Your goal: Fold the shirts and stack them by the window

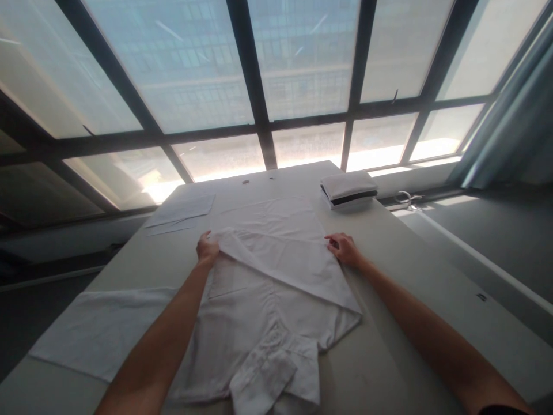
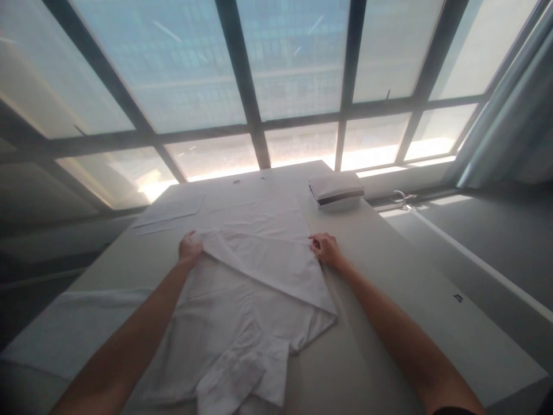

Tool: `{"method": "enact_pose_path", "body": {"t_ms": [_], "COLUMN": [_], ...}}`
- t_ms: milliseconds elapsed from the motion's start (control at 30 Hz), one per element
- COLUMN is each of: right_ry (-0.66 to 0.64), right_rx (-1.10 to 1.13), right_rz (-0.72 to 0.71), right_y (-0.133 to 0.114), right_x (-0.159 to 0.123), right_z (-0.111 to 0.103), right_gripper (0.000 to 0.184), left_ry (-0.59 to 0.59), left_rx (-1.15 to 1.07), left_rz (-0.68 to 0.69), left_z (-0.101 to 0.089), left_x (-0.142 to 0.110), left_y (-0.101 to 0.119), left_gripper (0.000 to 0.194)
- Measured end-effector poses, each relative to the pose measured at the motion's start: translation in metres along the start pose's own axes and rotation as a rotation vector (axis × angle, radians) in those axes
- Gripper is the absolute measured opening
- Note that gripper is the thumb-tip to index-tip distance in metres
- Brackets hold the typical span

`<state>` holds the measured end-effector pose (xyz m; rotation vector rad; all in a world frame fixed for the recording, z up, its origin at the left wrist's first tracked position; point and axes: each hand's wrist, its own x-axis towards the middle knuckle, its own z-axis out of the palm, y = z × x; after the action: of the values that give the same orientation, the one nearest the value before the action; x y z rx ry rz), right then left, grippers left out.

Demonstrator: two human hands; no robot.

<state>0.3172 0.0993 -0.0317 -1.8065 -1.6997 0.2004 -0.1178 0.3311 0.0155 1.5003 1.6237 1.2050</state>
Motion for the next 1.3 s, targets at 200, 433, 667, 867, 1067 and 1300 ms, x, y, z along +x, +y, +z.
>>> {"method": "enact_pose_path", "body": {"t_ms": [200, 433, 667, 867, 1067, 1300], "right_ry": [-0.01, 0.017, 0.042, 0.03, 0.027, 0.024], "right_rx": [-0.038, -0.122, -0.152, -0.167, -0.184, -0.178], "right_rz": [-0.019, -0.007, 0.011, 0.016, 0.037, 0.033], "right_y": [0.0, 0.004, 0.005, 0.006, 0.003, 0.004], "right_x": [-0.001, -0.003, -0.002, 0.0, -0.002, -0.001], "right_z": [0.0, 0.001, 0.001, 0.001, 0.0, 0.001], "right_gripper": [0.031, 0.031, 0.034, 0.032, 0.033, 0.031], "left_ry": [-0.319, -1.15, -1.295, -1.479, -1.595, -1.035], "left_rx": [0.255, 0.217, 0.452, 0.449, 0.258, 0.484], "left_rz": [0.496, 0.989, 1.256, 1.35, 1.344, 1.108], "left_z": [0.057, 0.146, 0.14, 0.119, 0.118, 0.164], "left_x": [-0.092, -0.245, -0.27, -0.283, -0.298, -0.263], "left_y": [0.056, 0.099, 0.082, 0.097, 0.106, 0.087], "left_gripper": [0.04, 0.049, 0.074, 0.072, 0.071, 0.06]}}
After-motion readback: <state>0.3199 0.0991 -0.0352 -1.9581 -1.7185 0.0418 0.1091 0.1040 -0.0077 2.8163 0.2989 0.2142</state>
